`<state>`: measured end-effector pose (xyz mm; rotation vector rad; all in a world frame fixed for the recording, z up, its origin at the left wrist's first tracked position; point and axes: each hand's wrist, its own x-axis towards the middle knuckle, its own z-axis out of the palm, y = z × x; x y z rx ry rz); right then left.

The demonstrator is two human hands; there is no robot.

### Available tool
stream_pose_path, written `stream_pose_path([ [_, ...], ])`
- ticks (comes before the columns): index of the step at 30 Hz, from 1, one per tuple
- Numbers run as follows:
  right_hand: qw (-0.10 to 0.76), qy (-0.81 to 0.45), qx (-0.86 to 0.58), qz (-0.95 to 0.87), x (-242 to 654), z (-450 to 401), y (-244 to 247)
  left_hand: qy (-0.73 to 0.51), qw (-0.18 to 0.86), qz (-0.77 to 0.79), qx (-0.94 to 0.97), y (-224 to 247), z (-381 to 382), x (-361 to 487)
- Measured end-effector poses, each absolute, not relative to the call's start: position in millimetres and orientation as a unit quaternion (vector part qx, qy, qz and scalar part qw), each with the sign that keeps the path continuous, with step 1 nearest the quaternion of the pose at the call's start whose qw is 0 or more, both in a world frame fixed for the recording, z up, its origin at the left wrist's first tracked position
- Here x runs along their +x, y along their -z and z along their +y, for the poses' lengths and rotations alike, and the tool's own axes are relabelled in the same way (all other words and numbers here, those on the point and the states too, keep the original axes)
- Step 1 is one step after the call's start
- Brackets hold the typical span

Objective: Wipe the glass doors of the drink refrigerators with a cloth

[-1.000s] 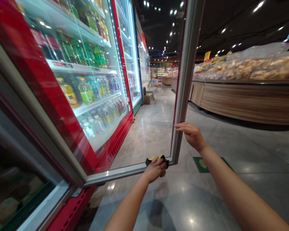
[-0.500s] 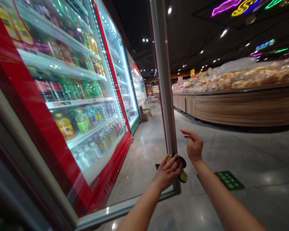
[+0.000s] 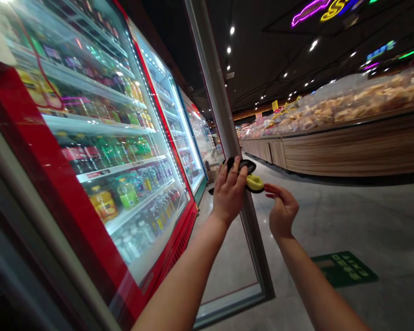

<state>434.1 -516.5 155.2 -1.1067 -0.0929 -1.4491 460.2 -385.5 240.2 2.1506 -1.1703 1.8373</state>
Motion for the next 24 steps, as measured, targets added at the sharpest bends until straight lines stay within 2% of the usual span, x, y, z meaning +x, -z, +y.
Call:
stream_pose_path([
  [4, 0.548, 0.678, -0.487, -0.041, 424.7, -512.2, -158.1, -0.582, 0.047, -0.381, 0.717, -184.7, -381.7, 459.5],
  [7, 0.46, 0.691, -0.544, -0.121, 413.4, -504.9, -153.6, -0.554, 0.088, -0.384, 0.733, -148.7, -377.4, 456.7],
  [9, 0.381, 0.685, -0.593, -0.185, 406.9, -499.5, -149.9, -0.518, 0.168, -0.38, 0.748, -144.1, -378.7, 453.7],
  [12, 0.268, 0.673, -0.645, -0.241, 404.4, -495.2, -147.3, -0.441, 0.371, -0.345, 0.74, -165.3, -388.9, 446.5],
  [14, 0.242, 0.661, -0.668, -0.242, 408.3, -496.4, -147.7, -0.368, 0.496, -0.324, 0.717, -185.5, -396.9, 440.8],
  [16, 0.266, 0.637, -0.691, -0.215, 415.4, -500.1, -147.9, -0.288, 0.544, -0.345, 0.709, -199.9, -400.1, 435.9],
  [20, 0.289, 0.625, -0.707, -0.164, 428.3, -504.1, -146.8, -0.208, 0.456, -0.437, 0.747, -202.4, -383.4, 430.4],
  [24, 0.226, 0.669, -0.692, -0.153, 431.0, -493.2, -147.9, -0.265, 0.312, -0.469, 0.782, -184.7, -350.6, 425.6],
])
